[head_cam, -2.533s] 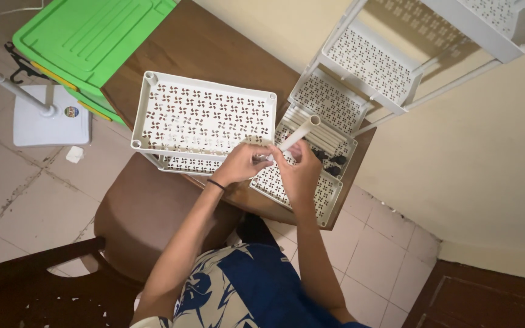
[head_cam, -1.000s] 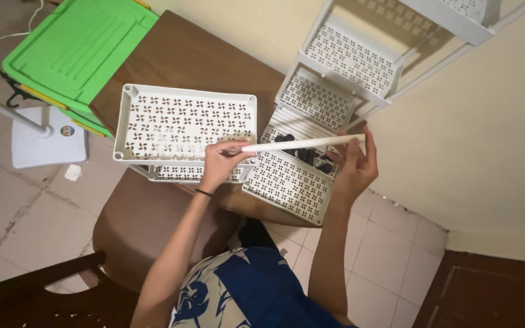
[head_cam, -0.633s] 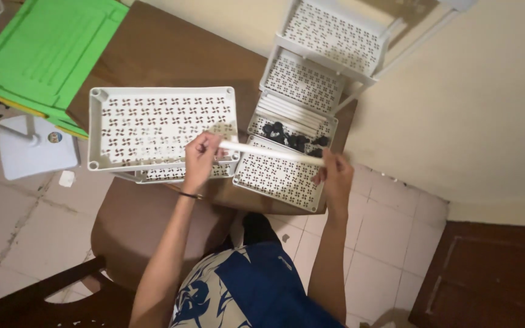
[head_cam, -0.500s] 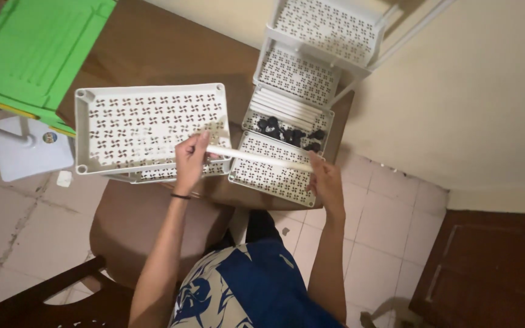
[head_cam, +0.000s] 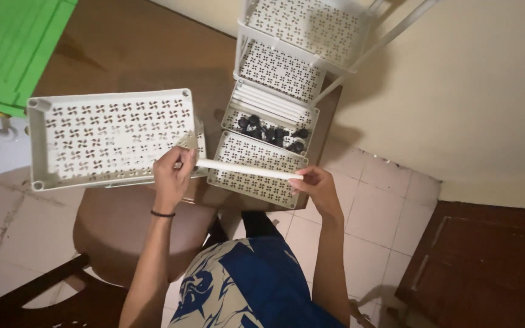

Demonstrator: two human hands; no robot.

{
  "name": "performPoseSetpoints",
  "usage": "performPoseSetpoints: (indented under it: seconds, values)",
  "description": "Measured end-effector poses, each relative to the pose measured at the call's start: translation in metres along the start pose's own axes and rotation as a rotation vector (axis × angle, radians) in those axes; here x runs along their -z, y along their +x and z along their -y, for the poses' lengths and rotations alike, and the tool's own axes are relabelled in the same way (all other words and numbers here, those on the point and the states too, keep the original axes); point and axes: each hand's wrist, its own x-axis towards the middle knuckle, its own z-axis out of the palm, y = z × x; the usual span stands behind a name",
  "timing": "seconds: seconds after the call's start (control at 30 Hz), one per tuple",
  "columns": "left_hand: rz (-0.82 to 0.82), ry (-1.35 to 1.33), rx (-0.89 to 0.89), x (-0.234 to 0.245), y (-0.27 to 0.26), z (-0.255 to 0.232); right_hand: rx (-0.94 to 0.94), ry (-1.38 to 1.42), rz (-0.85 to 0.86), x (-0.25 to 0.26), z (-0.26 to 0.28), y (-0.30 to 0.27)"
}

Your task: The person assembles a white plastic shelving unit by inserting vertical poles into perforated trays and stacking them. They handle trays and poles repeatedly, aligning and securing components on a wooden table.

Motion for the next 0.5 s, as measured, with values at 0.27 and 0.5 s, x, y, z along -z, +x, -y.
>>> performPoseSetpoints:
  seconds: [0.27, 0.5]
  values:
    - [0.016, -0.243, 0.104, -0.082, 0.007, -0.027, -0.093, 0.093, -0.184, 0.068, -0.018, 0.015]
    - [0.074, -0.516, 0.231, -0.173, 0.006, 0.034, -0.201, 0.329, -0.407, 0.136, -0.069, 0.047]
